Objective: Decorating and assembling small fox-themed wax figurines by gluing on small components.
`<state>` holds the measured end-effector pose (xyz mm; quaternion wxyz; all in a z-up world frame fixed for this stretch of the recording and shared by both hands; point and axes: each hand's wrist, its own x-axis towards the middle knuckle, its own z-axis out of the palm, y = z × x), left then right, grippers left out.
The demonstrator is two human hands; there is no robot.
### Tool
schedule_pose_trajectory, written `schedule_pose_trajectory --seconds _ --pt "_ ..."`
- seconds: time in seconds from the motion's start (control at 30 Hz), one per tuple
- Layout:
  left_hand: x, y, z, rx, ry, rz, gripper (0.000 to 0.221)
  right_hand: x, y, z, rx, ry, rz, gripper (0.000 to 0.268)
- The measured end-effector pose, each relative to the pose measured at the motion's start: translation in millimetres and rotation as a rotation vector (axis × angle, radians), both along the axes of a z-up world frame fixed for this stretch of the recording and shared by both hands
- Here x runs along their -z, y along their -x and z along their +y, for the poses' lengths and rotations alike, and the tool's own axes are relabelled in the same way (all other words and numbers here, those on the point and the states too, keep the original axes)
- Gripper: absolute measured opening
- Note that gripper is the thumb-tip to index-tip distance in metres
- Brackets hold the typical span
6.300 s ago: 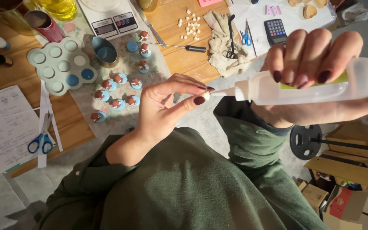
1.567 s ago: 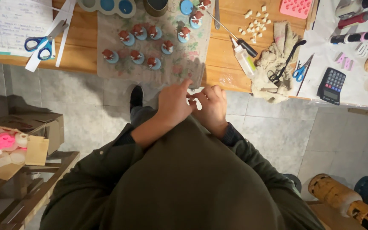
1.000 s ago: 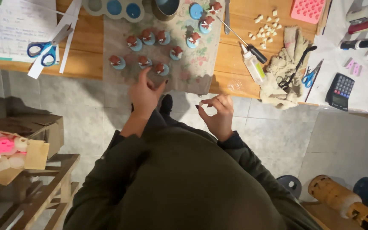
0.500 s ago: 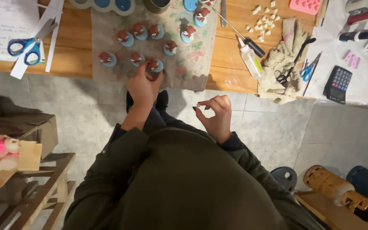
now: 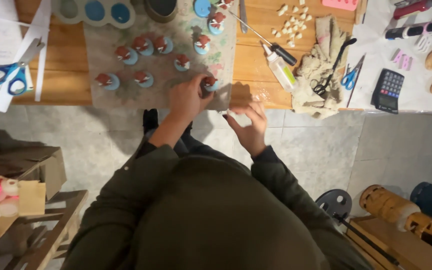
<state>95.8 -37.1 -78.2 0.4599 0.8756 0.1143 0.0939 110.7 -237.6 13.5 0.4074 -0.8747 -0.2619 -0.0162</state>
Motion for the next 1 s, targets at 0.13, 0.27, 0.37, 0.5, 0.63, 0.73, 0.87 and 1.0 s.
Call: schedule_pose_trajectory --seconds 0.13,0.27,0.37,0.5,0.63,0.73,0.87,1.0 --pt "10 -10 2 0.061 -0.028 0.045 0.04 54 -23 7 0.026 -0.111 0.011 0.033" --pt "16 -10 4 0.072 -0.046 0.082 0.047 84 -36 18 0.074 -0.228 0.107 0.03" --pt "18 -6 4 0.075 -0.039 0.075 0.049 84 -42 23 0.048 -0.17 0.032 0.032" --pt "15 -6 7 0.085 -0.025 0.067 0.047 83 -49 28 0.024 -0.151 0.031 0.032" --pt "16 -6 7 0.079 -0.036 0.062 0.046 89 -55 26 -0.006 -0.124 0.038 0.032" --pt "17 -3 6 0.081 -0.025 0.07 0.047 91 -56 24 -0.036 -0.126 0.093 0.03" --pt "15 -6 8 0.083 -0.029 0.069 0.047 92 -60 26 -0.056 -0.136 0.098 0.029" --pt "14 -6 7 0.088 -0.027 0.069 0.046 91 -57 26 -0.039 -0.139 0.126 0.03"
